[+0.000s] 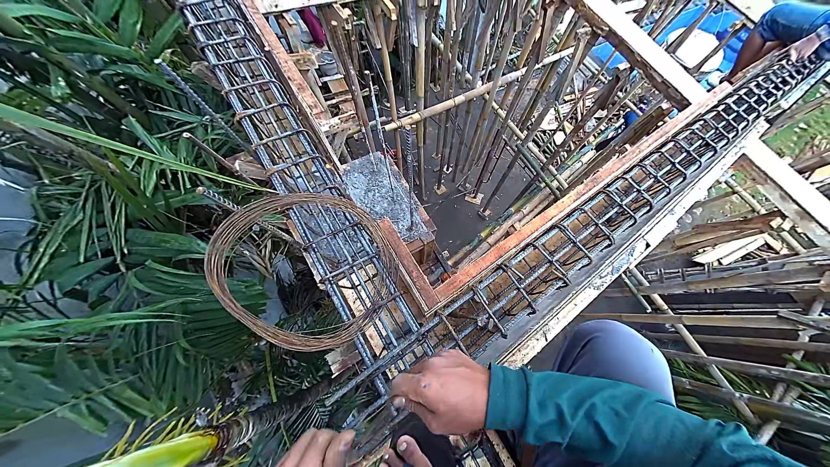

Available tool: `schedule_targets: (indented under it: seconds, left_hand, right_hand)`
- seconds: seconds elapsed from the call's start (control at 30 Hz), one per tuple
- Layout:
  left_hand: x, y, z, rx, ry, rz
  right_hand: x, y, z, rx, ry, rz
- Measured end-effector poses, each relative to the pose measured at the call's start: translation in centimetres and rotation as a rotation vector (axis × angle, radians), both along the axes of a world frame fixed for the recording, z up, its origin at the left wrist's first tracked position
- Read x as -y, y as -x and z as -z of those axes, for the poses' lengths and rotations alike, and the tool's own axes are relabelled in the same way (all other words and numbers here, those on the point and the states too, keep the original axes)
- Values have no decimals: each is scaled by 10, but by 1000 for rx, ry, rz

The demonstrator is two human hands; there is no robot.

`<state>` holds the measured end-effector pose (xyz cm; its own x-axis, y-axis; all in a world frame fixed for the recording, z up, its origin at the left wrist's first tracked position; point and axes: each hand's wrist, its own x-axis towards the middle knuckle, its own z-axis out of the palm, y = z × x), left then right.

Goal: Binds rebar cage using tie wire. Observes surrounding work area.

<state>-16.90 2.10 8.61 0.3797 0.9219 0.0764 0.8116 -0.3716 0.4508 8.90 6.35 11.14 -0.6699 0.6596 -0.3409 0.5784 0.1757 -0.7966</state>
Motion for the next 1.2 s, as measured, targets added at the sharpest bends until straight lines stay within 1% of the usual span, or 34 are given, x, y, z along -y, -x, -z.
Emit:
schedule_targets:
  seconds: [0.03, 0.07, 0.13, 0.2, 0.23, 0.3, 0.37, 0.43, 0.47, 0.53, 0.57, 0.6, 0.63, 0.7, 0.73, 0.8, 0.9, 0.97, 1.0, 1.03, 1.07, 1.1, 1.17, 1.2]
  left_hand:
    - [-1, -2, 3, 13, 52, -38]
    - [0, -5, 6, 58, 131, -70]
    - [5, -11, 13, 185, 289, -120]
    - [11, -17, 16, 340, 478, -205]
    - [12, -19, 15, 439, 610, -265]
    - [13, -22, 12, 701, 937, -381]
    - [14, -26, 12, 942, 1202, -442]
    - [20, -32, 21, 1045, 1319, -444]
    - [25, -36, 27, 1040, 1341, -453]
    - [34, -44, 39, 997, 1342, -523]
    - [38, -46, 42, 966, 1284, -569]
    - [39, -47, 43, 900, 1165, -606]
    - [38, -46, 42, 777, 993, -610]
    - [32, -36, 36, 372, 591, -525]
    - [28, -30, 32, 206, 415, -472]
    - [20, -21, 33, -17, 104, -388]
    - [14, -6, 47, -181, -189, -276]
    - [10, 4, 58, -200, -327, -190]
    - [7, 8, 61, -190, -355, -160]
    - [5, 8, 62, -173, -320, -149]
    - [3, 5, 57, -148, -199, -155]
    - [2, -2, 46, -123, 14, -173]
    - [-3, -14, 30, -36, 515, -241]
    - [-3, -20, 28, 28, 694, -279]
  right_hand:
    - [3, 0, 2, 22, -89, 18]
    - [6, 0, 5, 28, -222, 41]
    - [10, 0, 12, 42, -466, 78]
    - [9, -1, 17, 73, -614, 97]
    - [8, -2, 19, 84, -651, 103]
    - [5, -3, 18, 102, -686, 106]
    - [4, -4, 19, 109, -723, 107]
    - [3, -4, 21, 123, -755, 109]
    - [3, -5, 21, 135, -754, 108]
    - [3, -6, 20, 166, -713, 83]
    - [4, -6, 21, 176, -684, 68]
    - [6, -5, 21, 187, -642, 56]
    - [7, -5, 20, 201, -574, 45]
    - [7, -2, 15, 238, -394, 23]
    - [7, 0, 10, 265, -298, 14]
    - [7, 6, -3, 335, -114, -24]
    - [13, 14, -18, 376, 71, -91]
    - [17, 15, -19, 350, 173, -112]
    - [17, 13, -17, 329, 196, -99]
    - [16, 11, -14, 309, 192, -73]
    - [14, 6, -11, 302, 167, -45]
    - [11, 2, -7, 299, 126, -18]
    - [6, -6, 0, 288, 15, 27]
    - [3, -10, 2, 279, -32, 32]
